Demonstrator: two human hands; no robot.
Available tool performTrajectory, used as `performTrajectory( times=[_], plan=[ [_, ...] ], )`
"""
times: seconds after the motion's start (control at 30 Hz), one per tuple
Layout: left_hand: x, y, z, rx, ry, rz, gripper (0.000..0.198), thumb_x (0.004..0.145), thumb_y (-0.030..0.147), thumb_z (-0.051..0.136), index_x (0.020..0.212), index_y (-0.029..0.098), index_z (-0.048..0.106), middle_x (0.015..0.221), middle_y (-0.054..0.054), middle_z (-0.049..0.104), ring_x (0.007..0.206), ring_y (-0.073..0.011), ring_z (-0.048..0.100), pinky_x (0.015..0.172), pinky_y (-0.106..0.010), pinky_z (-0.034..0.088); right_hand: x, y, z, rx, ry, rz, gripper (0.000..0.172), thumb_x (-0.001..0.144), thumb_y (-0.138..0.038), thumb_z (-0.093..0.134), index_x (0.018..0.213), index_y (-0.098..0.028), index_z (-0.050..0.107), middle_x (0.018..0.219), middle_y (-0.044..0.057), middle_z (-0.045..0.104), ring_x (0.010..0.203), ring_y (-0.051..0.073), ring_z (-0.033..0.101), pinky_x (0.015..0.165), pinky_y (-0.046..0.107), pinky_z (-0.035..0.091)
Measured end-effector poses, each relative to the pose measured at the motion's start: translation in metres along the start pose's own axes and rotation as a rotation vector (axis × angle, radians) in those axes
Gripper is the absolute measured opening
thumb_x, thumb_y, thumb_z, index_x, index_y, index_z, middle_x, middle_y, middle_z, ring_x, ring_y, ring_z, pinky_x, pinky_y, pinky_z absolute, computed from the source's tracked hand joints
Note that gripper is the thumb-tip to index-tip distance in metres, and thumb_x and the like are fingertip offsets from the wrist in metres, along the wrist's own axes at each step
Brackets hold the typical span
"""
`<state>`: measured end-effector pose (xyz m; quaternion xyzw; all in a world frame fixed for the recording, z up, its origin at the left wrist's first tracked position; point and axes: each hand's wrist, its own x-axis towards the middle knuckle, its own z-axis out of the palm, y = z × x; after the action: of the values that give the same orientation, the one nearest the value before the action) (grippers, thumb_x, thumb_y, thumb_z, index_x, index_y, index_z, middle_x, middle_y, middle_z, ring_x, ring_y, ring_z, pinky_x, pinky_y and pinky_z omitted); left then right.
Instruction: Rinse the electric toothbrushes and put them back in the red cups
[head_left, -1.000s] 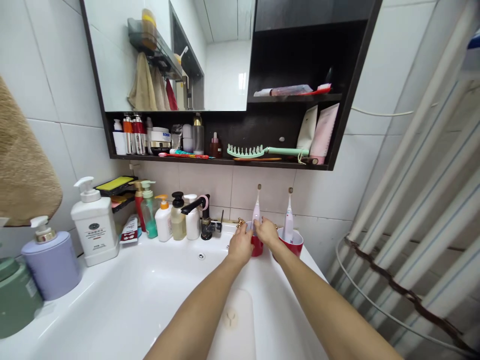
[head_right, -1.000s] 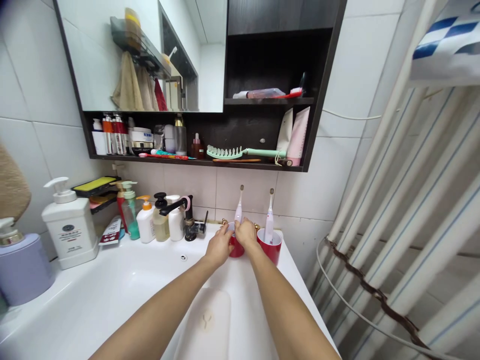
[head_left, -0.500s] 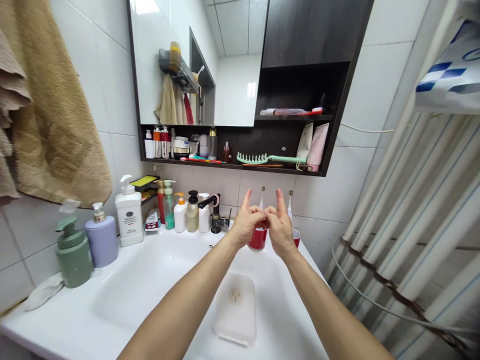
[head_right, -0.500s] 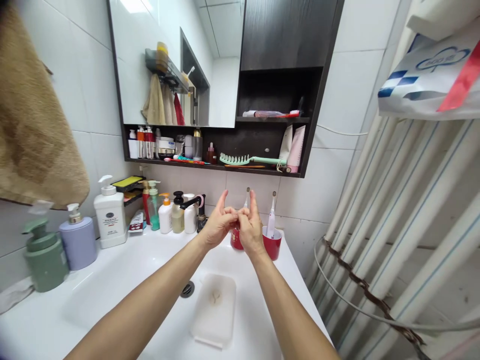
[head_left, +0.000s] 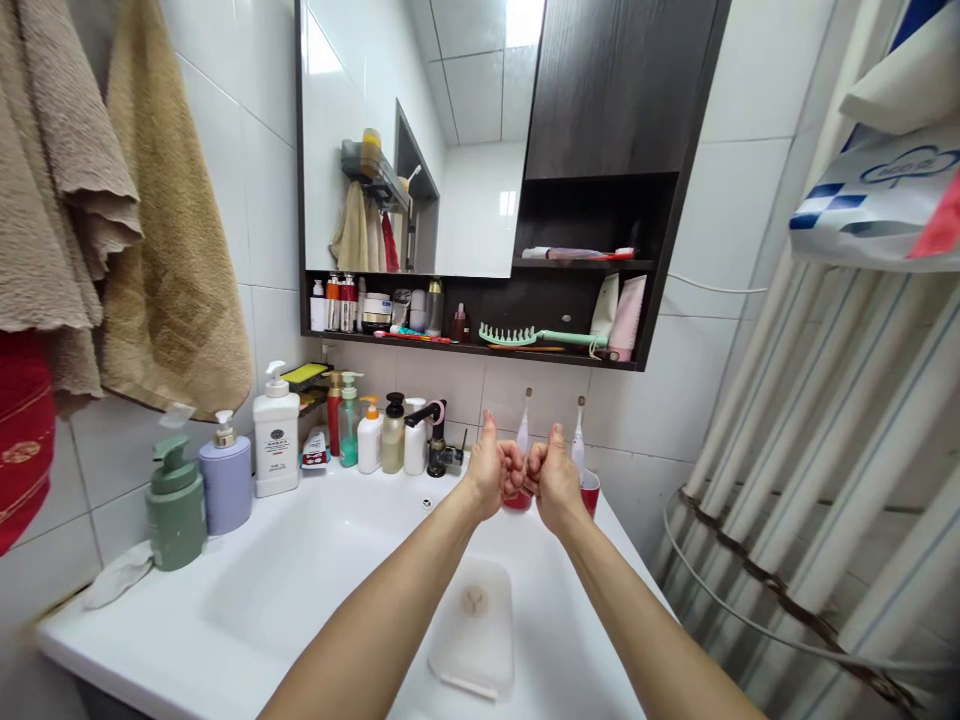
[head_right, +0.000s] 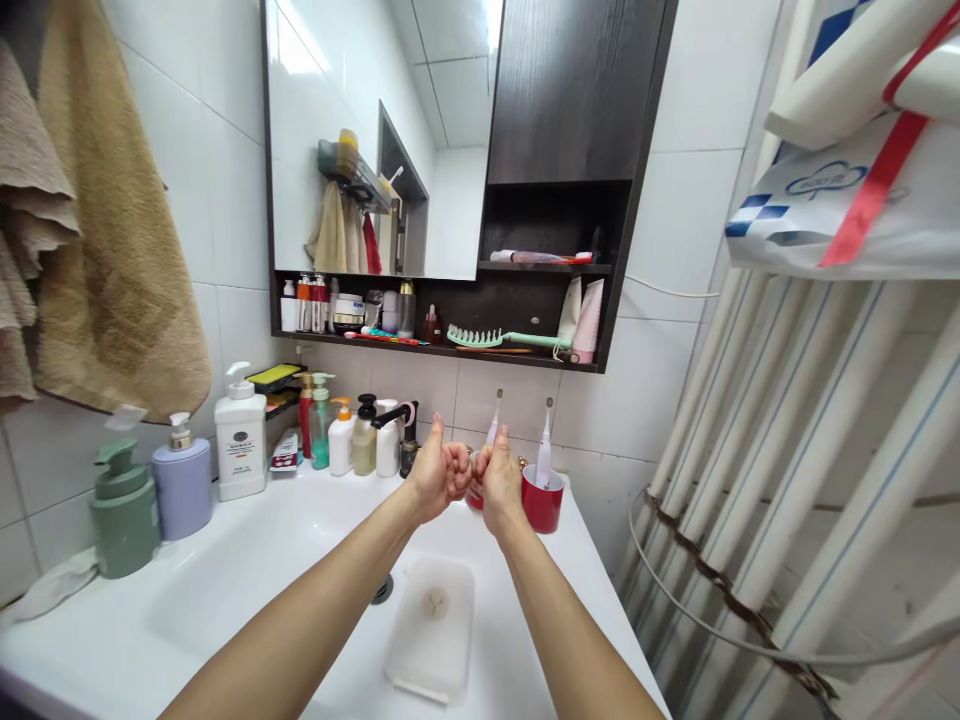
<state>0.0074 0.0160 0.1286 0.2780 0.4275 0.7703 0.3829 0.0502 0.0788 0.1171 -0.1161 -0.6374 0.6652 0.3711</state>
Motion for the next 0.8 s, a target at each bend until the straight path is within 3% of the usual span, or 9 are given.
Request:
performTrajectory(
  times=[0.13,0.23,0.3,0.37,0.43,0.5,0.67,0.8],
  plan=[
    [0.007,-0.014,-0.004,0.044,0.04,-0.062,0.06,0.059,0.066,0.013,0.035,0.015,0.034,0.024,0.001,0.033,0.021,-0.0041,0.026,0.032,-0.017,0.01,0.005,0.021,-0.009,-0.236,0.054,0.006,0.05,0.067,-0.057,0.011,0.037,-0.02,0.023,0.027,-0.006,0.028,0.026,0.007,0.03,0.031,0.02,0.024],
    [0.008,-0.037,-0.016,0.084,0.117,-0.117,0.058,0.058,0.066,0.018,0.037,0.015,0.034,0.026,0.002,0.034,0.023,-0.004,0.028,0.033,-0.017,0.01,0.02,0.038,-0.032,-0.468,0.16,-0.012,0.044,0.067,-0.053,0.022,0.039,-0.021,0.031,0.035,-0.003,0.035,0.037,0.011,0.04,0.04,0.024,0.031],
    [0.004,-0.061,-0.031,0.109,0.194,-0.174,0.056,0.056,0.066,0.022,0.04,0.015,0.036,0.028,0.002,0.036,0.026,-0.0041,0.03,0.034,-0.017,0.012,0.033,0.048,-0.053,-0.631,0.271,-0.028,0.033,0.063,-0.048,0.035,0.046,-0.02,0.041,0.051,0.002,0.046,0.057,0.017,0.048,0.053,0.029,0.035],
    [-0.002,-0.087,-0.049,0.121,0.258,-0.244,0.052,0.056,0.065,0.028,0.043,0.015,0.037,0.03,0.003,0.037,0.027,-0.0039,0.03,0.035,-0.017,0.013,0.046,0.057,-0.075,-0.775,0.368,-0.017,0.022,0.058,-0.041,0.044,0.058,-0.019,0.048,0.074,0.007,0.05,0.079,0.023,0.046,0.065,0.033,0.033],
    [-0.008,-0.11,-0.067,0.138,0.32,-0.286,0.048,0.056,0.061,0.034,0.047,0.014,0.039,0.033,0.003,0.039,0.028,-0.0032,0.029,0.036,-0.017,0.013,0.055,0.067,-0.093,-0.889,0.391,0.026,0.02,0.053,-0.035,0.049,0.065,-0.018,0.051,0.085,0.01,0.048,0.086,0.027,0.043,0.068,0.035,0.032],
    [-0.013,-0.123,-0.08,0.165,0.348,-0.31,0.042,0.057,0.055,0.039,0.052,0.014,0.041,0.037,0.003,0.042,0.03,-0.0033,0.032,0.036,-0.017,0.014,0.059,0.075,-0.105,-0.983,0.353,0.068,0.02,0.052,-0.03,0.05,0.067,-0.017,0.053,0.083,0.011,0.048,0.083,0.027,0.045,0.066,0.036,0.033],
    [-0.015,-0.116,-0.089,0.228,0.354,-0.22,0.025,0.062,0.039,0.042,0.059,0.014,0.043,0.044,0.004,0.043,0.035,-0.0032,0.036,0.038,-0.016,0.019,0.036,0.082,-0.112,-1.153,0.238,0.063,0.021,0.06,-0.031,0.042,0.07,-0.015,0.052,0.08,0.012,0.048,0.08,0.028,0.048,0.064,0.036,0.035],
    [-0.012,-0.101,-0.079,0.385,0.357,-0.137,0.014,0.063,0.027,0.042,0.058,0.014,0.043,0.049,0.003,0.045,0.04,-0.0046,0.039,0.039,-0.016,0.023,-0.005,0.079,-0.106,-1.201,0.138,0.013,0.021,0.063,-0.033,0.041,0.067,-0.016,0.051,0.097,0.015,0.041,0.093,0.029,0.041,0.069,0.035,0.035]
  ],
)
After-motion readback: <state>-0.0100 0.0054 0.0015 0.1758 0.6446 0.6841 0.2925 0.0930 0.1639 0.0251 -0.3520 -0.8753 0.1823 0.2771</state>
